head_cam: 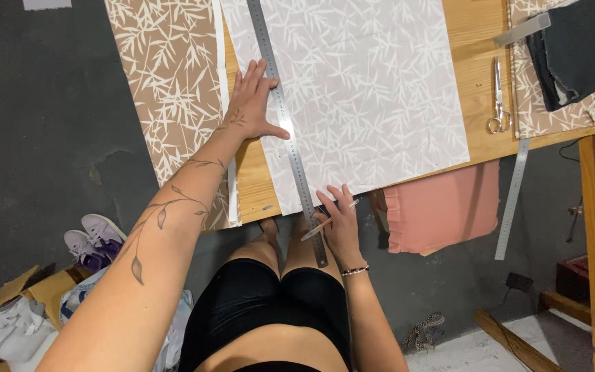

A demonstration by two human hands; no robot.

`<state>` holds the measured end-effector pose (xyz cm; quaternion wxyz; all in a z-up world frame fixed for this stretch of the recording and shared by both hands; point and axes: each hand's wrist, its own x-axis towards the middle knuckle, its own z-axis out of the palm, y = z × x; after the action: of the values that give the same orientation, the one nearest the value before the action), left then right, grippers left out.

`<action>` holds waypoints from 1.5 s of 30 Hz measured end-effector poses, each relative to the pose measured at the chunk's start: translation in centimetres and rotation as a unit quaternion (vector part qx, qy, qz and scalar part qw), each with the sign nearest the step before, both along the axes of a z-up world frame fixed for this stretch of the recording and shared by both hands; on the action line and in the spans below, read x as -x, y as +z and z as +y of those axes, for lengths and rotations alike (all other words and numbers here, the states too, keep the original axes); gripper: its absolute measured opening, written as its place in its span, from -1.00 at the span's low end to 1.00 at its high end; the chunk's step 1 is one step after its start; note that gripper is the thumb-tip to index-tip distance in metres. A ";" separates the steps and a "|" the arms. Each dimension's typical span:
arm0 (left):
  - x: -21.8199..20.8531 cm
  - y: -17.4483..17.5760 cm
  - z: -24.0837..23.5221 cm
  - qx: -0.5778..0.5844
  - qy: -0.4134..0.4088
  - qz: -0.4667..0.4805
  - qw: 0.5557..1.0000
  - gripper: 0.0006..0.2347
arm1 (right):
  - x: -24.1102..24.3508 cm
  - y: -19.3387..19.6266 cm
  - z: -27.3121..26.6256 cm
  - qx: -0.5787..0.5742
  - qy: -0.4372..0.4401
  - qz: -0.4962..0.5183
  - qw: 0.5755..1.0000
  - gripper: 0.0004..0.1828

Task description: The person cuts a piece of patterned fabric using scissors, then folds the fabric on the table. They use a ruler and pencil to measure and mark lines on the fabric.

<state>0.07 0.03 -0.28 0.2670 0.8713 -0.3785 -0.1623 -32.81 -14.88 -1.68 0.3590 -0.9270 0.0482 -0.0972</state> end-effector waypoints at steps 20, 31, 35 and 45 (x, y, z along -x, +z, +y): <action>-0.3 2.3 -3.1 -0.167 0.062 -0.030 0.984 0.07 | -20.9 4.2 -2.0 -0.348 -0.276 -0.083 0.892 -0.73; 0.3 2.8 -3.2 -0.225 0.066 -0.025 0.972 0.07 | -48.4 -3.3 -1.0 -0.439 -0.172 -0.145 0.870 -0.90; 0.5 -0.4 -3.6 -0.223 0.067 -0.063 0.971 0.09 | -50.0 -3.7 -0.8 -0.272 -0.177 -0.076 0.943 -0.87; 0.7 -1.9 -3.7 -0.199 0.073 -0.094 0.973 0.00 | -49.3 -3.5 -0.2 -0.160 -0.161 -0.066 0.972 -0.85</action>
<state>-0.66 -3.71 -2.20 0.0625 0.9436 -0.2970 -0.1323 16.52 -15.10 -5.14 0.4846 -0.8291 0.1881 -0.2060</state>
